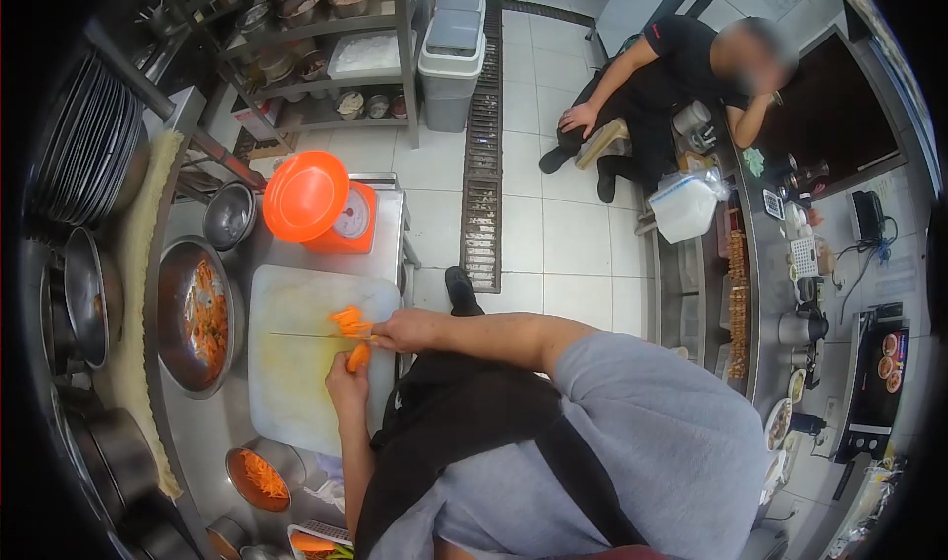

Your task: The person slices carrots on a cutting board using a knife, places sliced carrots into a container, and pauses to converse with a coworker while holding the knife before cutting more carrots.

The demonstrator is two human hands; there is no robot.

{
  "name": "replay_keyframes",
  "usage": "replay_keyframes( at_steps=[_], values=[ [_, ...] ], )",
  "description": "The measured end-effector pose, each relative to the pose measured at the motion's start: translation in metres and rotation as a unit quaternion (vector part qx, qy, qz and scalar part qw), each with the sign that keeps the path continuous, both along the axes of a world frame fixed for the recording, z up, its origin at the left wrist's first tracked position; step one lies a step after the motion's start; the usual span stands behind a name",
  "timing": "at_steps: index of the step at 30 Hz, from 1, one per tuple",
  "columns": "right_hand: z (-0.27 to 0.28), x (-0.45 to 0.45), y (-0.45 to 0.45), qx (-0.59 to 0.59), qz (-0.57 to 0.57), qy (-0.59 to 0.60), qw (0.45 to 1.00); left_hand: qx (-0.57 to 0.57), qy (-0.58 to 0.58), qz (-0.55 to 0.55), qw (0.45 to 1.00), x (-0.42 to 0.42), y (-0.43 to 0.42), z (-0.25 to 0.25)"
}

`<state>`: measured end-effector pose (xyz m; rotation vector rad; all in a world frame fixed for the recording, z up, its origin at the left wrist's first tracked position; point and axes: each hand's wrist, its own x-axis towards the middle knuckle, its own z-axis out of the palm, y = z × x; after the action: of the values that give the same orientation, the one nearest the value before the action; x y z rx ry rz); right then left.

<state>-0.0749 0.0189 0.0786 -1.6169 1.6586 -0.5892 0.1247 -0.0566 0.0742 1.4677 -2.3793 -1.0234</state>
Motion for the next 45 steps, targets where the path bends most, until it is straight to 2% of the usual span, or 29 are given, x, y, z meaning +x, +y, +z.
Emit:
replay_keyframes(
  at_steps=[4,6,9,10,12,13,15,18,19,21,24,27,35,37,39,45],
  values=[
    [-0.002,0.0,-0.002,0.01,0.002,-0.001,1.0,0.016,0.01,-0.006,1.0,0.006,-0.016,0.012],
    [0.001,-0.002,-0.003,0.004,0.012,-0.001,1.0,0.021,-0.066,-0.063,0.996,0.007,-0.03,0.015],
    [0.001,-0.002,-0.004,0.017,0.011,-0.005,1.0,0.007,-0.082,-0.111,0.99,0.001,-0.04,0.025],
    [0.002,-0.002,-0.004,0.016,0.011,-0.002,1.0,0.005,-0.08,-0.11,0.991,0.001,-0.042,0.021],
    [0.006,-0.003,-0.004,0.03,0.006,-0.01,0.999,-0.076,-0.045,-0.091,0.992,0.0,-0.043,0.01],
    [0.005,-0.003,-0.005,0.028,0.006,-0.008,1.0,-0.078,-0.043,-0.091,0.992,0.0,-0.043,0.006],
    [0.004,-0.002,-0.004,0.025,-0.004,-0.015,1.0,-0.031,0.002,0.039,0.999,-0.001,-0.037,-0.001],
    [0.006,-0.003,-0.004,0.036,0.003,-0.006,0.999,-0.01,0.029,0.081,0.996,-0.001,-0.03,-0.005],
    [0.003,0.0,-0.001,0.038,0.004,-0.005,0.999,-0.007,0.03,0.082,0.996,0.004,-0.027,-0.013],
    [-0.004,-0.004,-0.005,0.021,0.012,-0.012,1.0,-0.107,0.04,0.017,0.993,0.005,-0.034,-0.03],
    [-0.007,-0.003,-0.007,0.005,0.011,-0.017,1.0,-0.147,0.046,-0.032,0.988,0.0,-0.034,-0.023],
    [0.005,-0.004,-0.005,0.055,0.008,-0.028,0.998,-0.123,0.043,-0.013,0.991,-0.002,-0.031,-0.019],
    [-0.01,0.006,0.0,0.042,0.015,-0.012,0.999,-0.134,0.034,-0.004,0.99,0.004,-0.025,-0.024],
    [-0.005,-0.004,-0.005,-0.009,0.003,-0.01,1.0,-0.161,0.055,-0.006,0.985,-0.018,-0.033,-0.024],
    [0.0,-0.006,-0.003,0.023,-0.002,-0.014,1.0,-0.122,0.03,-0.007,0.992,-0.006,-0.028,-0.017],
    [-0.006,-0.001,-0.004,0.007,0.005,-0.005,1.0,-0.126,0.019,-0.036,0.991,-0.006,-0.026,-0.01]
  ],
)
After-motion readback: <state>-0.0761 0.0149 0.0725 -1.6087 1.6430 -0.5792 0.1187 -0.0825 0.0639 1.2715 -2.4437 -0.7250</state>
